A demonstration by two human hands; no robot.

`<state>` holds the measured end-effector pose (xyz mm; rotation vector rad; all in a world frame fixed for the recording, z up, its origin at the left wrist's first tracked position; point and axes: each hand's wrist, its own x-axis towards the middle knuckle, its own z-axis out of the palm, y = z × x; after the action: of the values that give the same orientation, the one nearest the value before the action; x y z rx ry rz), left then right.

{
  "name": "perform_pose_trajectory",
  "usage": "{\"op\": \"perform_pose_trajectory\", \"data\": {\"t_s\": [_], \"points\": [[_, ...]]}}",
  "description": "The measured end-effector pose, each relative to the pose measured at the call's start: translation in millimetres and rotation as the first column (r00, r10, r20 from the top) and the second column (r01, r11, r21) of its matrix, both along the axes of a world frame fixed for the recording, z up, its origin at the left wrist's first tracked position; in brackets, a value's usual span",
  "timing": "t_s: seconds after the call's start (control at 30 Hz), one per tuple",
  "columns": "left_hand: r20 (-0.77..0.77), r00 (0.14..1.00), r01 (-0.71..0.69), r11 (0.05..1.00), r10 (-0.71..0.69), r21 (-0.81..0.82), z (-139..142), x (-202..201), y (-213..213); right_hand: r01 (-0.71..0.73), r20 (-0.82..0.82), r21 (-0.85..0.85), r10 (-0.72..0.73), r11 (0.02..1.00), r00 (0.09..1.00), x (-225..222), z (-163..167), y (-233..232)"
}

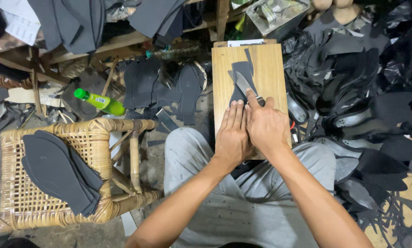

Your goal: The person uses a knife to trim the edges of a black shoe insole on a small wooden board. They repeatedly cut along the perimeter, flip the insole, and continue trimming until the shape is refined. Finished insoles are placed on a nearby wicker stool.

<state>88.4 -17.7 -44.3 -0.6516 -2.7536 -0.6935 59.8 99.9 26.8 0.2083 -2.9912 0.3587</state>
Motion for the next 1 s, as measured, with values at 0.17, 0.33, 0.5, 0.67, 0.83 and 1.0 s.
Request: {"op": "perform_pose_trajectory", "data": {"t_s": [0.17, 0.33, 0.5, 0.67, 0.83, 1.0], "points": [[-0.030, 0.999, -0.029, 0.999, 0.030, 0.032, 4, -1, 3, 0.034, 0.001, 0.055, -0.034, 0.998, 0.999, 5, 7, 9], [0.037, 0.999, 0.015, 1.000, -0.016, 0.023, 5, -3, -2, 0.033, -0.029, 0.072, -0.031, 0.997, 0.999, -2, 3, 8], [0.040, 0.999, -0.005, 0.999, 0.007, -0.045, 8, -7, -1, 0.043, 0.015, 0.065, -0.044, 0.997, 0.999, -8, 3, 5], [0.055, 0.999, 0.005, 1.000, -0.005, 0.005, 8, -7, -2, 0.022, 0.009, 0.081, -0.023, 0.996, 1.000, -13, 3, 5], [0.075, 0.997, 0.009, 0.999, -0.006, -0.039, 8, -8, -2, 0.013, 0.007, 0.082, -0.014, 0.997, 1.000, -16, 1, 2], [0.087, 0.996, 0.016, 0.999, -0.013, -0.033, 7, -9, -3, 0.015, -0.003, 0.092, -0.014, 0.996, 1.000, -20, 1, 0]]}}
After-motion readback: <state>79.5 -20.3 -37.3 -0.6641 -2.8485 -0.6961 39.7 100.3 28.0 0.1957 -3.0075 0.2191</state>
